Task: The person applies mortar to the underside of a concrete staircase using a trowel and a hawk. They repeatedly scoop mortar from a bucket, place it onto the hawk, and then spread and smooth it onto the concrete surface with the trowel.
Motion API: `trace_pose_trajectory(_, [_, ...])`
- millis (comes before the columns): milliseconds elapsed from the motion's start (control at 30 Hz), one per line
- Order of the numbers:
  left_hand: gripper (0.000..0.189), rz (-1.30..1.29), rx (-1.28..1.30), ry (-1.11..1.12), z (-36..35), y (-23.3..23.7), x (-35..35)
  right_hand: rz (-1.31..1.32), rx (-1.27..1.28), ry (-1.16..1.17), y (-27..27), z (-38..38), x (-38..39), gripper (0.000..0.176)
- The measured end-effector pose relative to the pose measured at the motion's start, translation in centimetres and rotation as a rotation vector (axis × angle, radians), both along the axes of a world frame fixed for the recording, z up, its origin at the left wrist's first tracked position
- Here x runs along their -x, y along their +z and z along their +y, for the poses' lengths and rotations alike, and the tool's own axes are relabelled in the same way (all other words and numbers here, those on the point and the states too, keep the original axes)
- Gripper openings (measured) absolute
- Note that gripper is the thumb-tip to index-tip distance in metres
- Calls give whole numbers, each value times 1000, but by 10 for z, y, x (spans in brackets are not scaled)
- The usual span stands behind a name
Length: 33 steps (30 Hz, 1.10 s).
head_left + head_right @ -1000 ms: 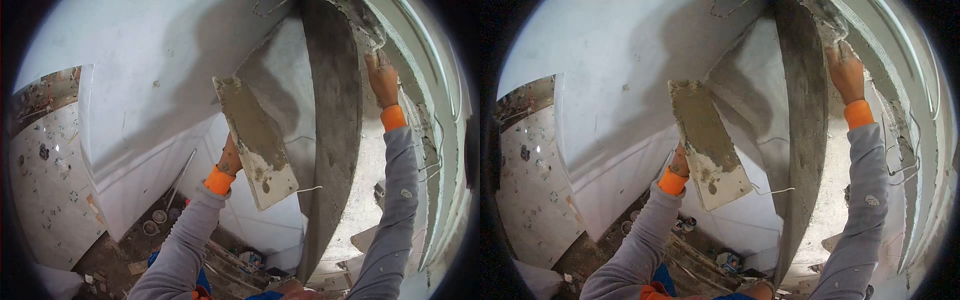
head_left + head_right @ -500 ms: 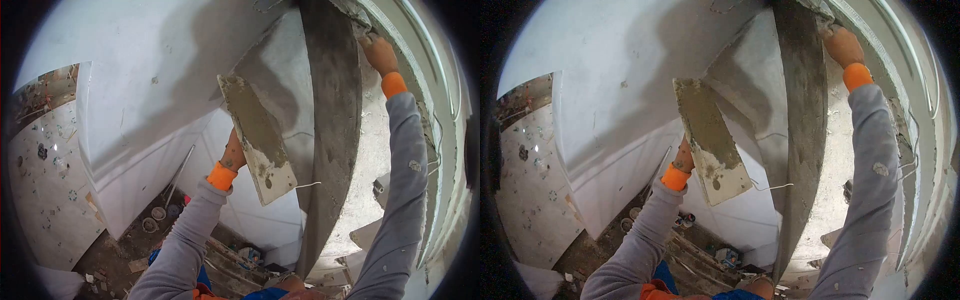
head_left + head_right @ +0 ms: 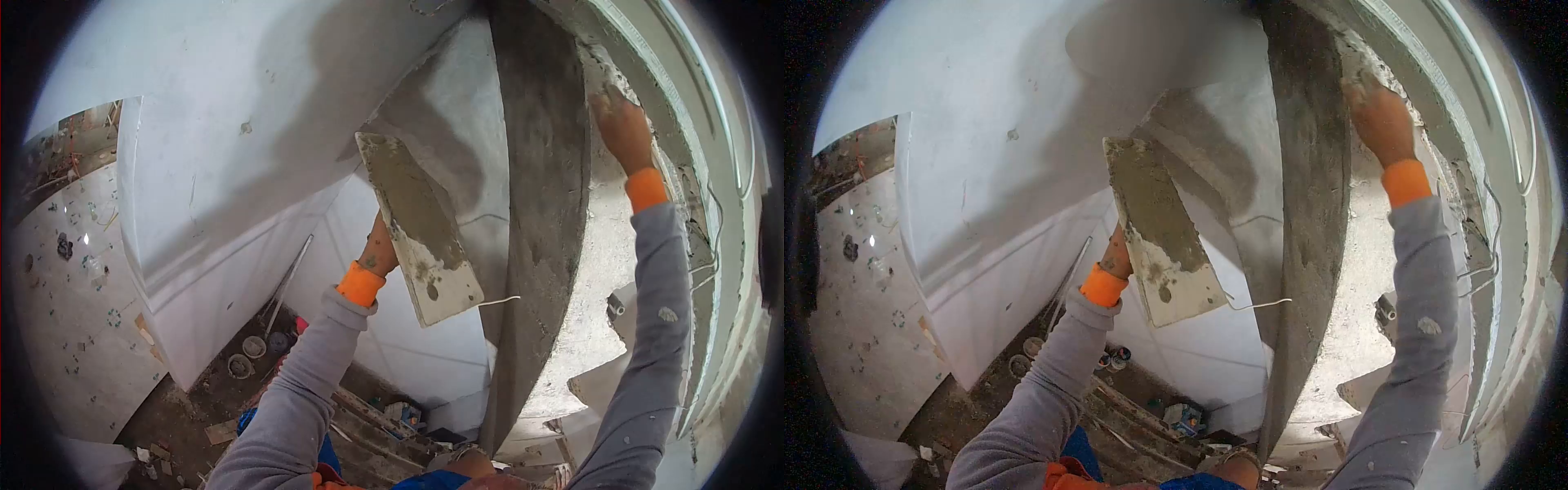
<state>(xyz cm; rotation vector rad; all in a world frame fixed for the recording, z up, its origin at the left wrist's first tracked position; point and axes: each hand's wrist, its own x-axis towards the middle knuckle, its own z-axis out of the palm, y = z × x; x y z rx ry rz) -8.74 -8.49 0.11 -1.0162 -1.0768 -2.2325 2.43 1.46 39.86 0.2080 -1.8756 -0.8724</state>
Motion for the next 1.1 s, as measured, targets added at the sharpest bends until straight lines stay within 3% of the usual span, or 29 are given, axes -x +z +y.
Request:
trace_pose_trajectory(67, [54,-37,-1,-17,-9,4,-9,33,47,-67,-4,-10,13,48])
trace_pose_trajectory(233, [54,41,111,240,-22,11,-28,90,32,-236,19,-25,27,48])
trace_pose_trajectory(433, [57,-30,19,-2,-15,11,-25,128,100,-208,20,-29,4,49])
trace_pose_trajectory(533, [58,46,169,318,-21,15,-36,127,93,-111,22,-14,-11,52])
trace_pose_trajectory(667, [59,103,4,228,8,-7,-1,119,-25,71,29,14,-30,54])
trace_pose_trajectory(800, [57,76,75,227,-1,4,-6,156,4,165,15,29,-41,55])
trace_pose_trajectory(967, [55,-51,14,-28,-5,9,-23,97,48,-135,19,33,-39,50])
trace_pose_trajectory(1100, [57,-74,85,-36,-7,16,-34,113,97,-244,21,12,-59,47])
